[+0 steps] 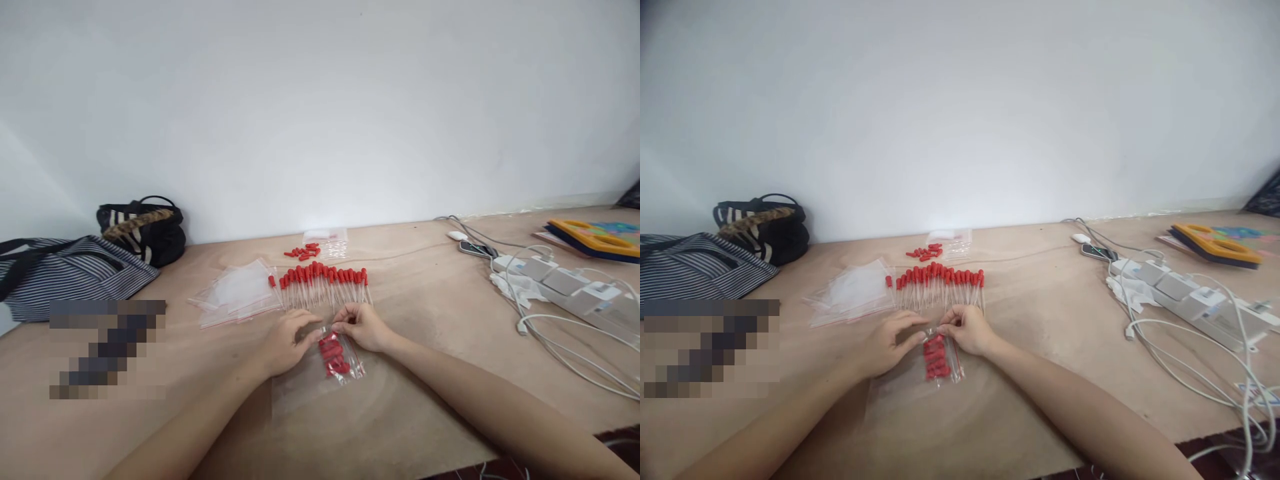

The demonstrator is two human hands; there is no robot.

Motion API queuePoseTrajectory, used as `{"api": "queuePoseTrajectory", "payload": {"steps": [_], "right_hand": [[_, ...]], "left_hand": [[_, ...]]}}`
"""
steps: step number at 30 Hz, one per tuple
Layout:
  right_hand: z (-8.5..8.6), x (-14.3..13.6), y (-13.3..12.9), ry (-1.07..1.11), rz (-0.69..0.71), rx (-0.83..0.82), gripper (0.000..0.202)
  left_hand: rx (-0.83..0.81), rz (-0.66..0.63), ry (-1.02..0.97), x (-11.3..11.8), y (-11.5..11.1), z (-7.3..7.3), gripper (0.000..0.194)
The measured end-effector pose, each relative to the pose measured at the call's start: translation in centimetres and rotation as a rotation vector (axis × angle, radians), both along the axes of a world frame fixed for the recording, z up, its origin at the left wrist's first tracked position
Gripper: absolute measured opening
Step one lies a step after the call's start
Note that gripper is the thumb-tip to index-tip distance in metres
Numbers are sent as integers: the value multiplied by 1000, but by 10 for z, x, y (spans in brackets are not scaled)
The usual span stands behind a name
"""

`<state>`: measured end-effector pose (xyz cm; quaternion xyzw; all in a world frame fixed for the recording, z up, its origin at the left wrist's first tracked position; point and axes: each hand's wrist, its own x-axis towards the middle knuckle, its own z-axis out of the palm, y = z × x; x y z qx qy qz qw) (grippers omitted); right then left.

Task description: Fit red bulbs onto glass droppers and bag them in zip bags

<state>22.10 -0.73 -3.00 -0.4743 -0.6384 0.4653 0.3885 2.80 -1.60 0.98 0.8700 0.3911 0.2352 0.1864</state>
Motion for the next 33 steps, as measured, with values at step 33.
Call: {"api": "queuePoseTrajectory", "payload": {"steps": [33], "right_hand": [[15, 16, -21, -377, 88, 1, 32]], "left_hand": [[-266, 294, -585, 17, 14, -27, 25]]}}
